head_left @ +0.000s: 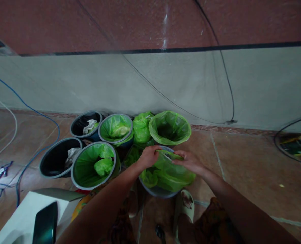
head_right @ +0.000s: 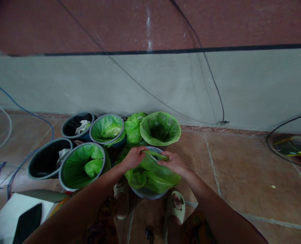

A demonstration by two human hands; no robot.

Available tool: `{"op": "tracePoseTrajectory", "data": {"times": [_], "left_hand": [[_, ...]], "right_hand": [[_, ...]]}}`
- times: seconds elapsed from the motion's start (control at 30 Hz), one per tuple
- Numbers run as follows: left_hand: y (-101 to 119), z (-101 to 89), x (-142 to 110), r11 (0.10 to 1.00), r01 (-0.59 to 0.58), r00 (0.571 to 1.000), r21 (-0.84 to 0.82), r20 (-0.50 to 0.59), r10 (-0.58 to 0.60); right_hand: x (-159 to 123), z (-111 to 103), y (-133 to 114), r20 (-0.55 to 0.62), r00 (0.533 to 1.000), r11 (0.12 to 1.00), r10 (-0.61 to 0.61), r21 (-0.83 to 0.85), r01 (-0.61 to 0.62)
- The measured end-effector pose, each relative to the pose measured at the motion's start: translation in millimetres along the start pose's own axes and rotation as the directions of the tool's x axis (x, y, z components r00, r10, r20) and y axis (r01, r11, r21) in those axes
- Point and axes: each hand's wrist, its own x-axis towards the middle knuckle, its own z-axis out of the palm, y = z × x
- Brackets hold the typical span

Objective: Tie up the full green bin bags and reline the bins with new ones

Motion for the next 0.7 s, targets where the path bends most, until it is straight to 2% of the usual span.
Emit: {"op": "tracePoseTrajectory", "data": {"times": [0.1, 0.37, 0.53, 0.7], "left_hand": [[-0.5, -0.3, 0.4, 1.0, 0.009, 1.0, -0.003, -0.011, -0.009], [0.7, 0.4, 1.5, 0.998, 0.055, 0.998, -0.038, -0.034, -0.057], [-2.3, 2.7, 1.7, 0.995, 0.061, 0.997, -0.078, -0.041, -0.064], [-7.6, 3.8, 5.7, 0.977, 0.1, 0.993, -0.188, -0.048, -0.111]], "right_hand": [[-1.3, 1.0, -2.6, 0.025, 1.0, 0.998, -0.011, 0.063, 0.009], [-6.7, 5.5, -19.7, 0.036, 0.999, 0.989, -0.034, -0.14, 0.038], [-7.2, 6.0, -18.1, -0.02, 0.997, 0.96, -0.073, -0.271, 0.065], [-0.8, 3.0, -6.6, -0.158, 0.979, 0.982, -0.126, -0.163, 0.1]]}}
